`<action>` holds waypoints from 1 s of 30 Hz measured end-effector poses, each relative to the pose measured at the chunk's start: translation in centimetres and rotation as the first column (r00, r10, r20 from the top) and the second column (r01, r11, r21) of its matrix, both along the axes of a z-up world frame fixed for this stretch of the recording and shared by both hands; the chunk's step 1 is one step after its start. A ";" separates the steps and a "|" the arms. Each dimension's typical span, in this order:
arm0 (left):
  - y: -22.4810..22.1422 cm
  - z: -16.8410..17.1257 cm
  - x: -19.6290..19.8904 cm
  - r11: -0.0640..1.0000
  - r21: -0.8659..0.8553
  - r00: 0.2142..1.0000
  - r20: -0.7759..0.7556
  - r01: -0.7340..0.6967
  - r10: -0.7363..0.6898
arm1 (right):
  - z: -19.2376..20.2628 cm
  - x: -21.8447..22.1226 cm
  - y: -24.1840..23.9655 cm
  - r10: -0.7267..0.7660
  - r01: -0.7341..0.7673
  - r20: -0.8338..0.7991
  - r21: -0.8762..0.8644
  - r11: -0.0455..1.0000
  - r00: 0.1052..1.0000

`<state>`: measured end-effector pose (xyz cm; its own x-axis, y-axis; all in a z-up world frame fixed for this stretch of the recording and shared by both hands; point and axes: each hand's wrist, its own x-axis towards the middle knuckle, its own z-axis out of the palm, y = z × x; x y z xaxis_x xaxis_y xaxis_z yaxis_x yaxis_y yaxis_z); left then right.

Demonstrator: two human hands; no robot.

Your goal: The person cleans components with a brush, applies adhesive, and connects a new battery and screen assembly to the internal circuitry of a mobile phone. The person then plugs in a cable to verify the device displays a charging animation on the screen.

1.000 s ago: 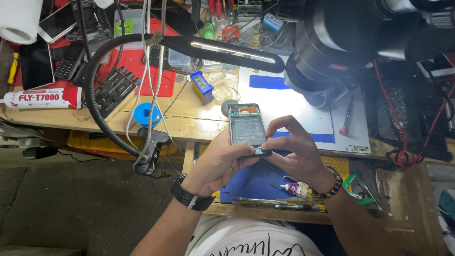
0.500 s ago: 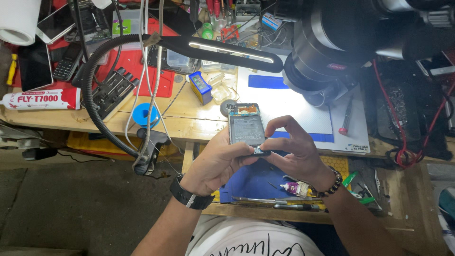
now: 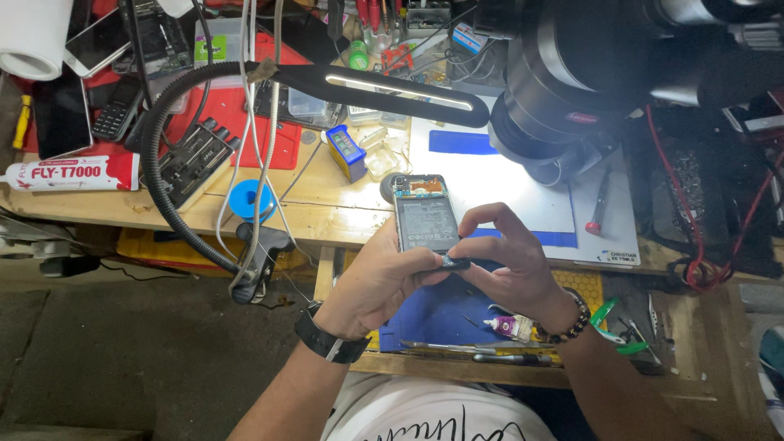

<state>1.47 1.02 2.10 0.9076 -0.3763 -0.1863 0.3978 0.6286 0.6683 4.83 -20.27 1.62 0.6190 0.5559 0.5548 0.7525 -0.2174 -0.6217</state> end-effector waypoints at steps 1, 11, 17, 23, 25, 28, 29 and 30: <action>0.0 -0.1 0.0 1.000 0.003 1.000 0.001 0.001 -0.001 | -0.1 0.0 0.0 0.004 -0.004 0.004 0.001 1.000 1.000; 0.0 -1.0 -0.1 0.999 -0.040 1.000 0.019 0.005 -0.004 | -1.0 0.2 -0.1 0.012 -0.012 0.039 -0.006 1.000 0.999; -0.1 -0.8 -0.2 1.000 0.026 1.000 0.012 -0.016 0.016 | -1.4 -0.3 -0.2 -0.031 0.033 -0.038 0.048 0.998 0.999; -0.3 -1.0 -0.4 1.000 0.010 1.000 0.023 -0.006 0.006 | -1.8 -0.6 -0.5 -0.045 0.045 0.010 0.028 0.999 0.999; -0.3 -1.0 -0.4 1.000 -0.009 0.999 0.033 -0.006 0.007 | -1.9 -0.6 -0.6 -0.045 0.045 0.018 0.026 0.999 0.999; -0.3 -1.1 -0.4 1.000 -0.023 1.000 0.012 -0.007 0.008 | -2.1 -0.5 -0.6 -0.041 0.041 0.027 0.023 0.999 0.999; -0.2 -1.1 -0.4 0.999 -0.037 1.000 0.019 -0.007 0.008 | -2.1 -0.5 -0.6 -0.040 0.039 0.029 0.022 0.999 0.999; -0.3 -1.2 -0.4 0.999 -0.051 1.000 0.028 -0.007 0.008 | -2.1 -0.5 -0.6 -0.036 0.035 0.035 0.023 0.999 0.999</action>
